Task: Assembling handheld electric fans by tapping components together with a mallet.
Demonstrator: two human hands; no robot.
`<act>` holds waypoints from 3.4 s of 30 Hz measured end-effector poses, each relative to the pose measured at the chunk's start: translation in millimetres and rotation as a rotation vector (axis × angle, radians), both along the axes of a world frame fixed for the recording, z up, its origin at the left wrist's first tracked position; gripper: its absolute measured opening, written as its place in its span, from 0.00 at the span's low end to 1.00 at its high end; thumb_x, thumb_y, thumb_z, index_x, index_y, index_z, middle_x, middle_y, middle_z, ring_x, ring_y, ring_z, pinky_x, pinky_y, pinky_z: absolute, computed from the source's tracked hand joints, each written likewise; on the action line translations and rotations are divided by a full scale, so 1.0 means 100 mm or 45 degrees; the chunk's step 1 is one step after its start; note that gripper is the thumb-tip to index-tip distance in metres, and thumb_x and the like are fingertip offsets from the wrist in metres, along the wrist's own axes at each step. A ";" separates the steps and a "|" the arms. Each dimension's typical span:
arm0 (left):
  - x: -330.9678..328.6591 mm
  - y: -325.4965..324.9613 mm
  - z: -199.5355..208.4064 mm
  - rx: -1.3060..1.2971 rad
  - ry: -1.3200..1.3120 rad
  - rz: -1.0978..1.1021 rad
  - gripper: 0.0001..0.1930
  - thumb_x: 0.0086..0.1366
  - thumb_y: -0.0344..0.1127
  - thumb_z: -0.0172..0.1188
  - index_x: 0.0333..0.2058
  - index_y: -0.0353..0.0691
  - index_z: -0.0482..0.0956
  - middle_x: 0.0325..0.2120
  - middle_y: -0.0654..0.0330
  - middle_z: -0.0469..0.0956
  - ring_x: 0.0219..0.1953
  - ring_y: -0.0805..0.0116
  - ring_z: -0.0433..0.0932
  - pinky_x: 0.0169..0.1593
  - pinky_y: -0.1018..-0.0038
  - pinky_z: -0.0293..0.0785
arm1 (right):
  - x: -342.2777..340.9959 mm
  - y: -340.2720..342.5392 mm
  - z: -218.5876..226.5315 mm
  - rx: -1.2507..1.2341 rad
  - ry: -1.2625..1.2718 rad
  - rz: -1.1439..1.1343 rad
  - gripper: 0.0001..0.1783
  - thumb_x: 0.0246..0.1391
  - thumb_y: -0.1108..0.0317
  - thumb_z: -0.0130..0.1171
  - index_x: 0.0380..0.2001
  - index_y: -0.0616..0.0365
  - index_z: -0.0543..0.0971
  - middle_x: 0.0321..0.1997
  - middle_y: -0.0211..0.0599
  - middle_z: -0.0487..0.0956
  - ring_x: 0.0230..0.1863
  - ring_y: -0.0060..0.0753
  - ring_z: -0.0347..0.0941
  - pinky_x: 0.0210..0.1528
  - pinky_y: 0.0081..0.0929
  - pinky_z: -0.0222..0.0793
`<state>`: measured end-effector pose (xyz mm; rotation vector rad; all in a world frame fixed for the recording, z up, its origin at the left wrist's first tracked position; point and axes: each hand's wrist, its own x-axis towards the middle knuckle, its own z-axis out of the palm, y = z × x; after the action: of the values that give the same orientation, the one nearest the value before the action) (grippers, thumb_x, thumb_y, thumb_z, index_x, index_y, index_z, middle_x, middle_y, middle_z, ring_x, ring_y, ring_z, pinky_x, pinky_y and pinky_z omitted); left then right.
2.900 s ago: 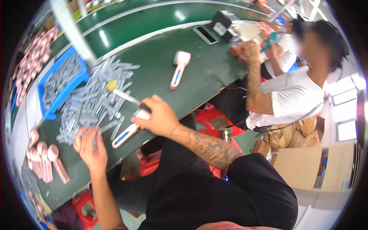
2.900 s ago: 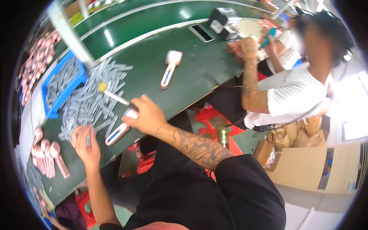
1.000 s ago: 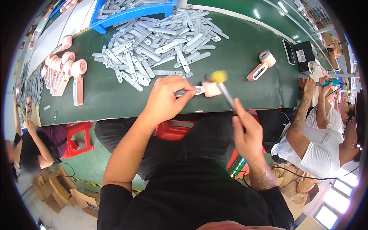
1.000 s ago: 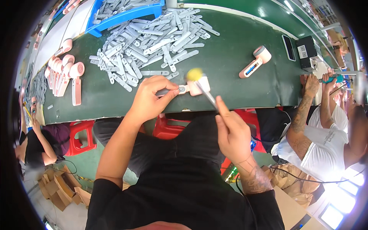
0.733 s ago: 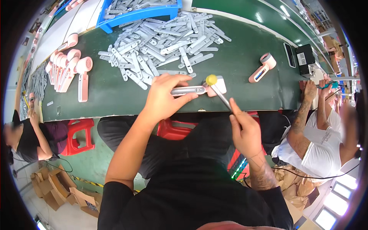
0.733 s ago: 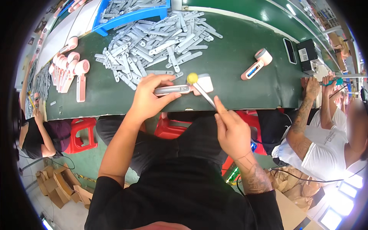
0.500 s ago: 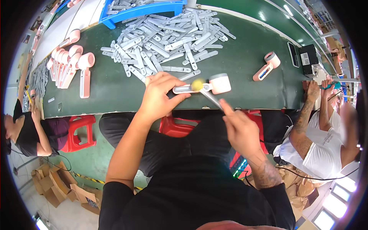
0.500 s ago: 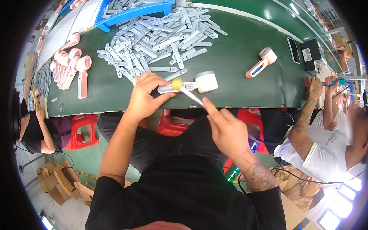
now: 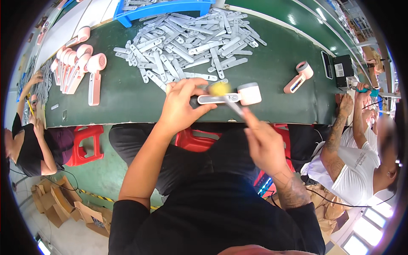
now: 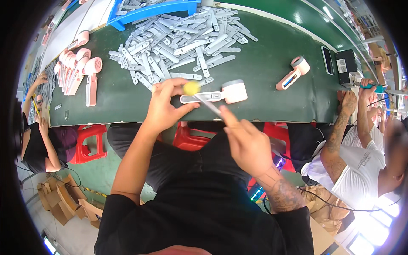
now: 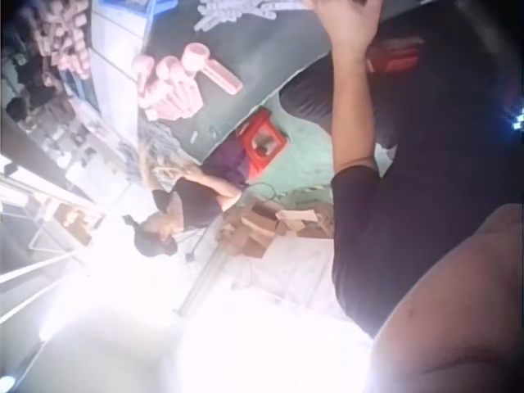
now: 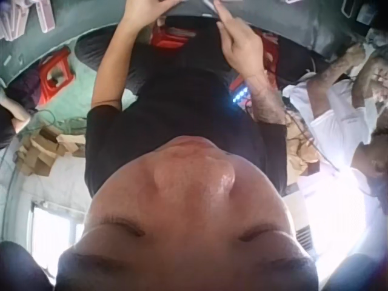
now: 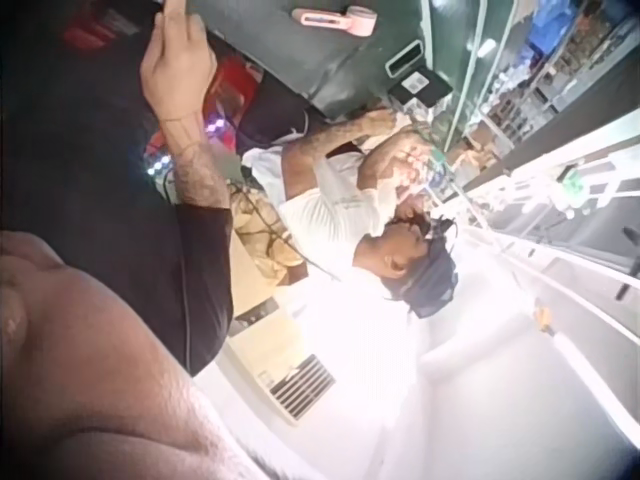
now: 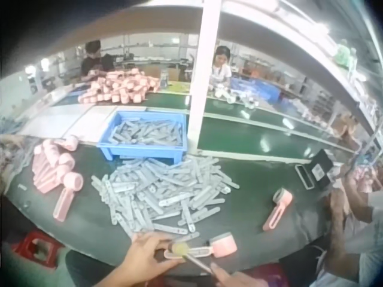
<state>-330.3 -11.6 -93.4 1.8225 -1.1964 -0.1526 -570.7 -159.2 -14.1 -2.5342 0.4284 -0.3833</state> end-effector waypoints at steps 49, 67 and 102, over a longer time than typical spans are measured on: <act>1.73 2.23 -0.34 0.327 -0.764 1.049 0.16 0.71 0.40 0.74 0.53 0.39 0.90 0.45 0.54 0.89 0.47 0.48 0.85 0.51 0.51 0.82 | 0.19 -1.14 -0.28 0.284 -0.016 -0.268 0.36 0.46 0.51 0.84 0.56 0.57 0.86 0.45 0.45 0.81 0.44 0.52 0.83 0.49 0.42 0.80; 0.72 0.22 -0.19 0.097 -0.722 0.289 0.08 0.64 0.28 0.73 0.42 0.47 0.91 0.54 0.62 0.84 0.62 0.50 0.76 0.65 0.53 0.65 | 0.58 -0.52 -0.37 0.382 -0.032 -0.415 0.40 0.47 0.43 0.83 0.57 0.55 0.82 0.47 0.43 0.77 0.46 0.53 0.81 0.48 0.45 0.79; -0.13 -0.11 0.33 -0.050 -0.312 -0.229 0.06 0.65 0.23 0.72 0.40 0.34 0.87 0.35 0.50 0.85 0.36 0.47 0.83 0.42 0.57 0.80 | 0.76 -0.39 -0.51 0.349 -0.130 -0.377 0.39 0.47 0.47 0.81 0.58 0.57 0.79 0.50 0.47 0.78 0.47 0.59 0.82 0.47 0.51 0.80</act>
<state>-343.2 -23.1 -60.4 1.7339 -1.5249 -0.0066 -494.3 -198.5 -64.7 -2.1792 0.7647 -0.5226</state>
